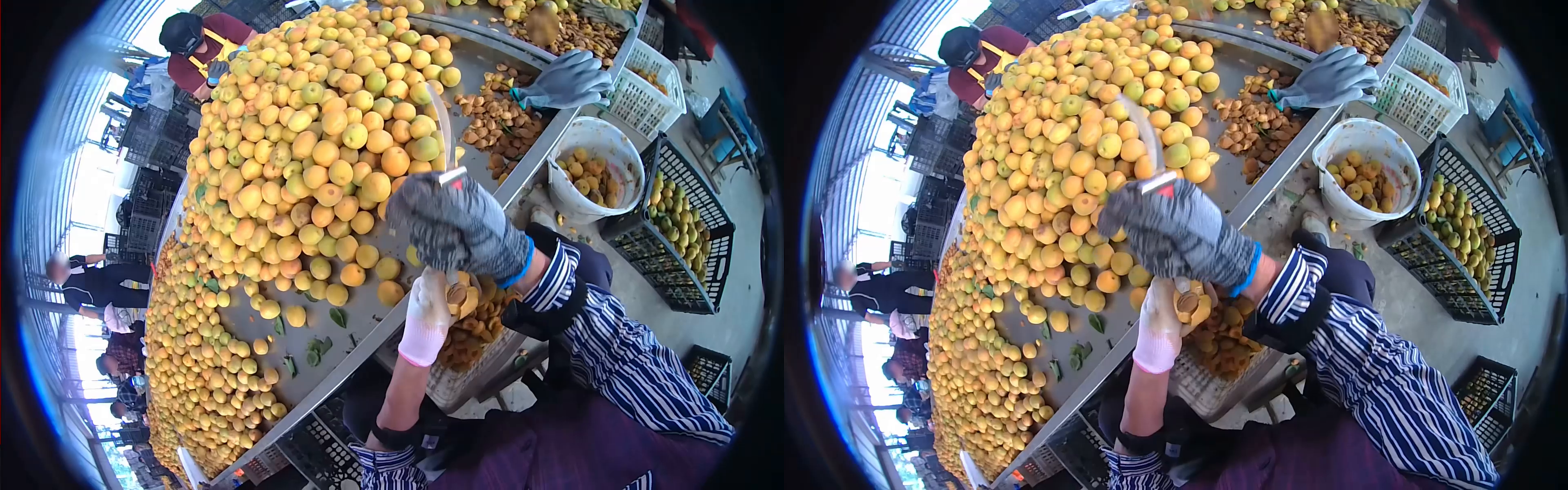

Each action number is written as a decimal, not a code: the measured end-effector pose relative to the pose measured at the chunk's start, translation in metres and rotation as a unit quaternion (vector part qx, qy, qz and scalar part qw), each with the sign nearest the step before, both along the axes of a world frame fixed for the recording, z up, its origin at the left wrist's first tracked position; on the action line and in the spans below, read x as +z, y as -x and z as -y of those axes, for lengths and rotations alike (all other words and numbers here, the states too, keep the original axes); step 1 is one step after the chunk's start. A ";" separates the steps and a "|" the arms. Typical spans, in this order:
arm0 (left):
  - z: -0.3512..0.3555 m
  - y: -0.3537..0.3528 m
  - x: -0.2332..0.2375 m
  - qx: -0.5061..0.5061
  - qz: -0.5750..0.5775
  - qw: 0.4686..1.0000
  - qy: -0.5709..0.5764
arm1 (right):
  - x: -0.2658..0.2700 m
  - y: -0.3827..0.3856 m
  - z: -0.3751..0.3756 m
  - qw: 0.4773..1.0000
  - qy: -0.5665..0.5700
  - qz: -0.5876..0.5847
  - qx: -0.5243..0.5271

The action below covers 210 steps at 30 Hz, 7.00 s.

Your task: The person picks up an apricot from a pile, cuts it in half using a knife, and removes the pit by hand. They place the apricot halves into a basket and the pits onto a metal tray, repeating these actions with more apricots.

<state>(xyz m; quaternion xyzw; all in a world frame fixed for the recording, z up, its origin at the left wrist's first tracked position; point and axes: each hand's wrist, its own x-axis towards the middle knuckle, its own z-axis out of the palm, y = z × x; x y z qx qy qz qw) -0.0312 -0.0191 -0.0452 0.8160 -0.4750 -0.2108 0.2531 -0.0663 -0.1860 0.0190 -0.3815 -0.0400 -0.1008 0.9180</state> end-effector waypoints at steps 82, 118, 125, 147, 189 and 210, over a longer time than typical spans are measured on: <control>-0.037 -0.087 -0.029 0.365 0.215 0.897 -0.129 | -0.051 -0.019 0.007 0.964 0.039 -0.233 -0.124; -0.042 -0.031 0.061 0.216 -0.020 0.938 0.271 | -0.030 -0.018 -0.049 0.960 -0.034 -0.278 0.012; -0.048 -0.043 0.043 0.184 0.019 0.945 0.269 | -0.037 -0.024 -0.044 0.944 0.139 -0.299 -0.028; -0.056 -0.068 0.025 0.210 -0.564 0.629 0.492 | -0.004 -0.001 -0.049 0.936 0.234 -0.257 0.060; -0.039 -0.059 0.007 0.269 -0.401 0.767 0.422 | -0.049 0.011 -0.061 0.724 0.666 -0.164 -0.080; -0.016 -0.051 -0.003 0.417 -0.380 0.762 0.318 | -0.069 0.007 -0.069 0.711 0.678 -0.163 -0.092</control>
